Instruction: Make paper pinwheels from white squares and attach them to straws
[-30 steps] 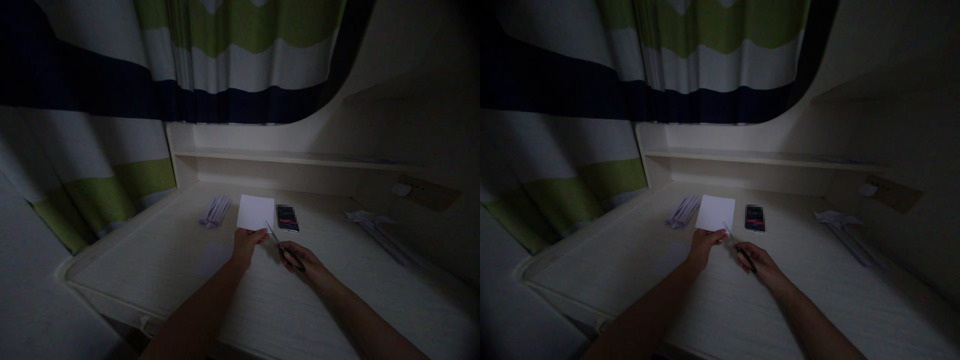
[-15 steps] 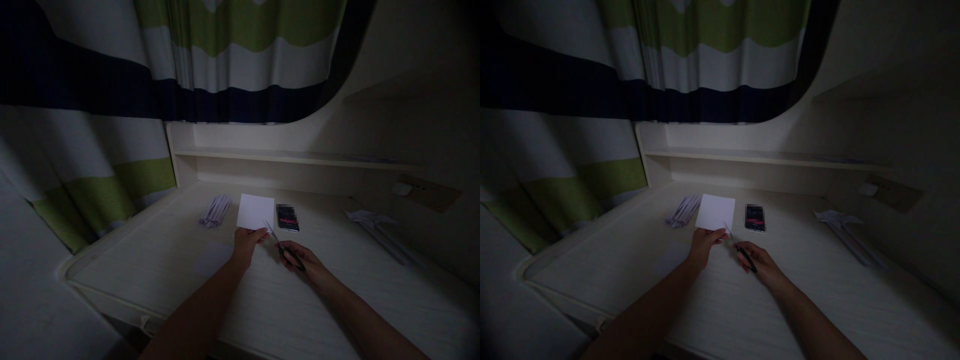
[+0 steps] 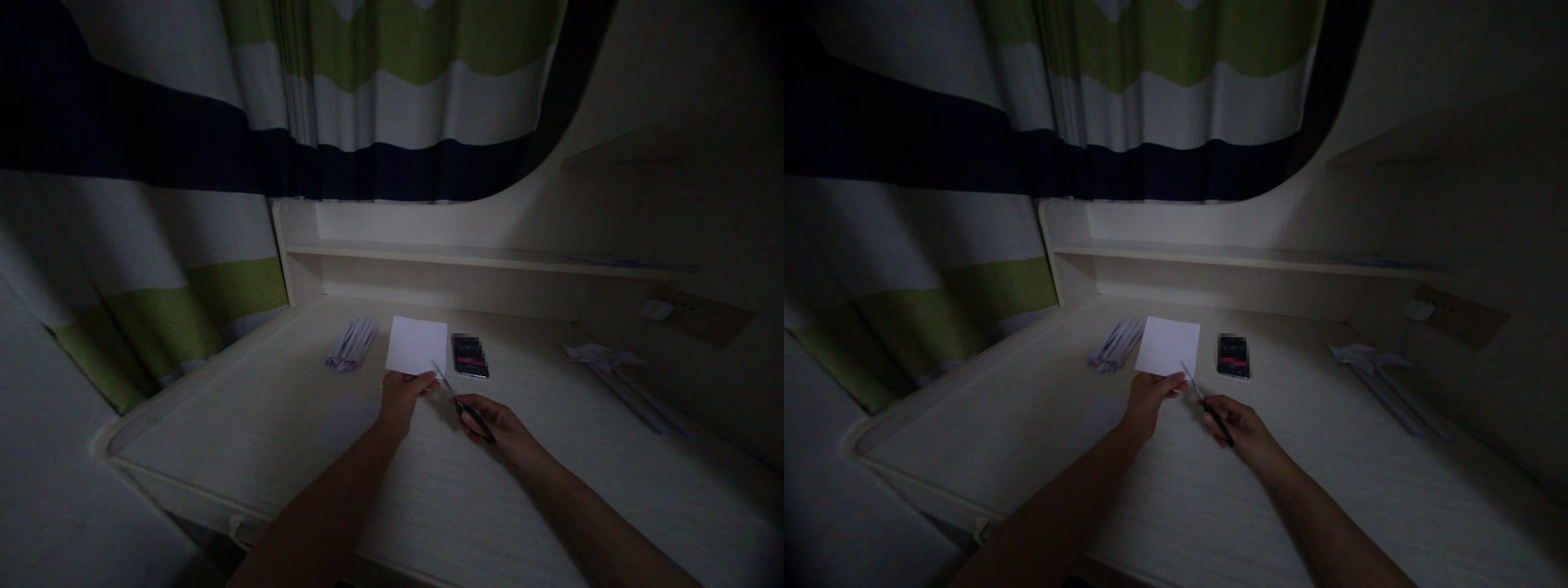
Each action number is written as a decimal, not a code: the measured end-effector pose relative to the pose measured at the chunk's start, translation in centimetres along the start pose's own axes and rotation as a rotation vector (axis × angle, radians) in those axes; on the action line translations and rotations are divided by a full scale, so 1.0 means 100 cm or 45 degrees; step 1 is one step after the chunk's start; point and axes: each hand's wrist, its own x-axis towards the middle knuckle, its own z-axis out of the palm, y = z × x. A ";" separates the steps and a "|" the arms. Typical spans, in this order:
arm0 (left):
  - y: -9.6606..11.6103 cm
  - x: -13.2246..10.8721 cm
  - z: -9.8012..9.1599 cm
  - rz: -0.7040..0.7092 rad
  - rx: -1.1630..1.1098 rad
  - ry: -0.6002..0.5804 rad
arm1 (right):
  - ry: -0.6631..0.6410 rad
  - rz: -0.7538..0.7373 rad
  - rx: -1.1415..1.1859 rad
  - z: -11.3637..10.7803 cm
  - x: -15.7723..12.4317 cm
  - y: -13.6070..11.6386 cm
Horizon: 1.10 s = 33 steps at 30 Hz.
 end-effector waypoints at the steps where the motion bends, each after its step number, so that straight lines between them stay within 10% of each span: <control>1: 0.000 0.000 0.000 0.003 0.003 0.006 | 0.018 0.008 0.001 0.000 0.000 0.001; 33: -0.006 0.000 -0.002 0.071 0.080 -0.124 | 0.103 0.034 0.030 -0.001 -0.002 -0.001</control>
